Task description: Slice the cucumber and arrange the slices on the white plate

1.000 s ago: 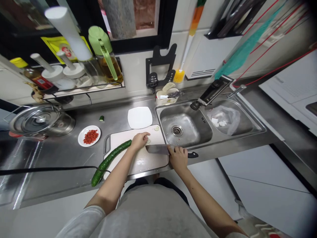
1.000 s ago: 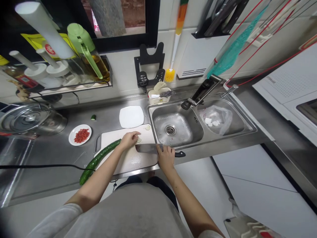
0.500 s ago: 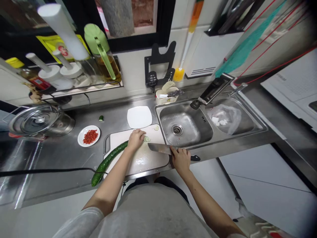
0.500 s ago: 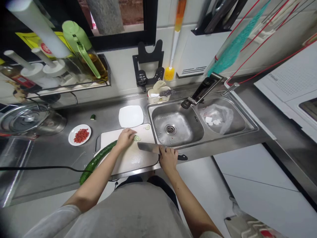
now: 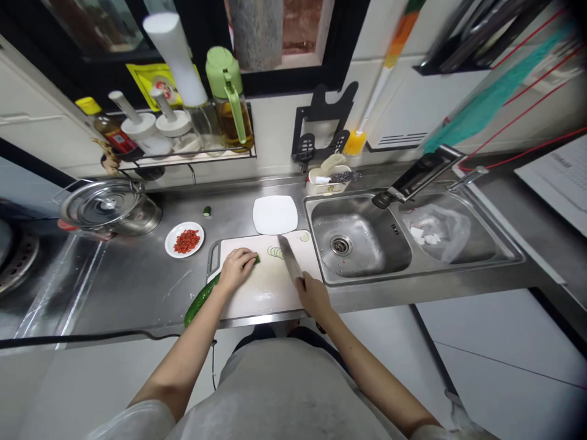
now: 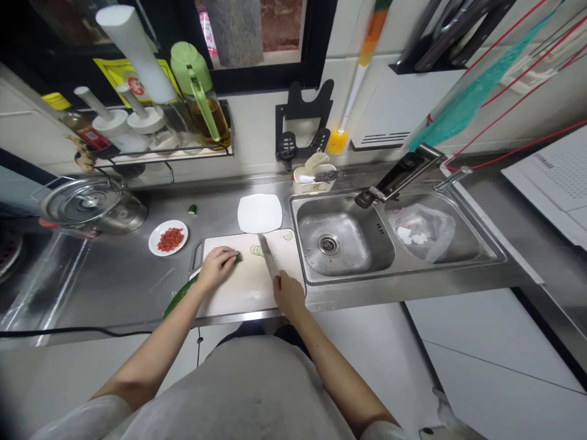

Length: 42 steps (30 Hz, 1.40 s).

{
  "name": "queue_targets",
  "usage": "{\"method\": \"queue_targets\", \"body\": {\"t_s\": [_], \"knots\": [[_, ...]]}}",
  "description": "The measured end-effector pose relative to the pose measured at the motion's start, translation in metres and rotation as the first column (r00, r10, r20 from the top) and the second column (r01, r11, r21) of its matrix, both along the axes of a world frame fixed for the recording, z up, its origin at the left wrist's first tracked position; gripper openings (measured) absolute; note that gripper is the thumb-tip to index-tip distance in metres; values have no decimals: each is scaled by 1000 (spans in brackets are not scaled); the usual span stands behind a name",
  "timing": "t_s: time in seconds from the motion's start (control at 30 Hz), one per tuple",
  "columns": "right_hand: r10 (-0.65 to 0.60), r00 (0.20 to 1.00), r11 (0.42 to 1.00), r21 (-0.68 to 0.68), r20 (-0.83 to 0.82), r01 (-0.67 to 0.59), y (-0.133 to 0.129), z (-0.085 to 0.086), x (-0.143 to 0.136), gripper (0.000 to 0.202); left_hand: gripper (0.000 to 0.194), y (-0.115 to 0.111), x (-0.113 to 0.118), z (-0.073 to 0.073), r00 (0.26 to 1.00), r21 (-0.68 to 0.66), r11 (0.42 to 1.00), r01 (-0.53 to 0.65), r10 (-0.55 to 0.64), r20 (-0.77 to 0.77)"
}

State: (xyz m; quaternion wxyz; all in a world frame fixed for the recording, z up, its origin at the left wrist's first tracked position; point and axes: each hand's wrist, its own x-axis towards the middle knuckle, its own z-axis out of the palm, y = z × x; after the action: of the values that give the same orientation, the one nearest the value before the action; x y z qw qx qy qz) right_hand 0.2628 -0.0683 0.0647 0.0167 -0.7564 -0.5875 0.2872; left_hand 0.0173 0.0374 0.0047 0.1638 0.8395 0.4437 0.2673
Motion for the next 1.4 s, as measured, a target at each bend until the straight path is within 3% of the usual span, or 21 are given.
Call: {"method": "queue_targets", "body": {"t_s": [0.2, 0.43, 0.83, 1.4], "knots": [[104, 990, 992, -66, -98, -110, 14, 7, -40, 29, 25, -3, -8, -9, 994, 67, 994, 85, -81, -70], [165, 977, 981, -78, -133, -176, 18, 9, -58, 30, 27, -2, -10, -12, 991, 111, 988, 104, -94, -94], [167, 975, 976, -119, -148, -185, 16, 15, -65, 31, 27, -2, -9, -15, 992, 137, 985, 106, -94, -87], [208, 967, 964, -135, -150, -228, 21, 18, -64, 37, 27, 0, -8, -13, 993, 60, 991, 118, -116, -35]]}}
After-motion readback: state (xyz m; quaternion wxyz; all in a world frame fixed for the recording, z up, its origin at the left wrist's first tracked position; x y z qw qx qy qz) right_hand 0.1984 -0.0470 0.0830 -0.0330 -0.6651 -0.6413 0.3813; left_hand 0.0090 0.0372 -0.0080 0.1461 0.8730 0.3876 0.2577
